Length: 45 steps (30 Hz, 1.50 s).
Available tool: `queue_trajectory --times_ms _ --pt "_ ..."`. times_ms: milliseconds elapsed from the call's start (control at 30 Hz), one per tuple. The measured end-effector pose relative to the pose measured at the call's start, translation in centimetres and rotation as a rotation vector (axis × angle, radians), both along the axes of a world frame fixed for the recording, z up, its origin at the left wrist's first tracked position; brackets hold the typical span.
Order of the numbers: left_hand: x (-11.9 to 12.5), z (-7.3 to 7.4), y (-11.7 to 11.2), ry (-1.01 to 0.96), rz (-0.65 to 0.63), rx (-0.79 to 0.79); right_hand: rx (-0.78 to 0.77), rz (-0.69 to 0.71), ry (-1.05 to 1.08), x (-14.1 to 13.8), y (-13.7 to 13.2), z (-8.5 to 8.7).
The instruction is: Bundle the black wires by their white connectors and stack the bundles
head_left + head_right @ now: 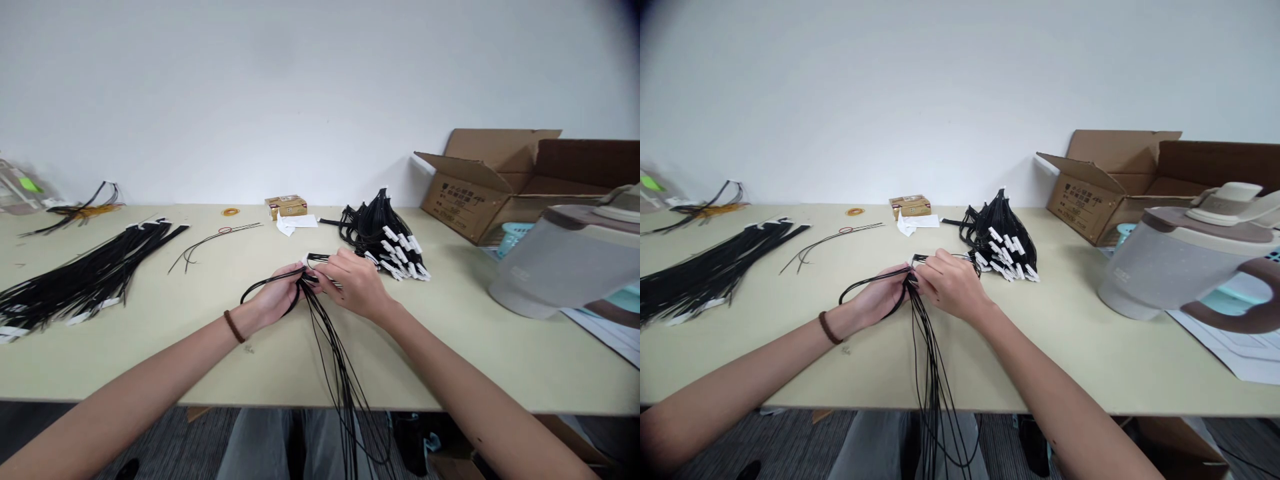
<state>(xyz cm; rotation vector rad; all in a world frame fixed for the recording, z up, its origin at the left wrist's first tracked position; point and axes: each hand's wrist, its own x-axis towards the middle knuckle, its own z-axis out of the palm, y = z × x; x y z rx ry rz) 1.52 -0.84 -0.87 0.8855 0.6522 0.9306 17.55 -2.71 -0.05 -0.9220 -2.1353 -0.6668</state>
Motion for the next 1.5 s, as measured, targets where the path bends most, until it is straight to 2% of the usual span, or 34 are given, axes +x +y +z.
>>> queue_trajectory --times_ms 1500 --pt "0.12 0.14 -0.05 0.005 -0.007 -0.042 -0.013 0.007 -0.026 -0.19 -0.06 0.02"
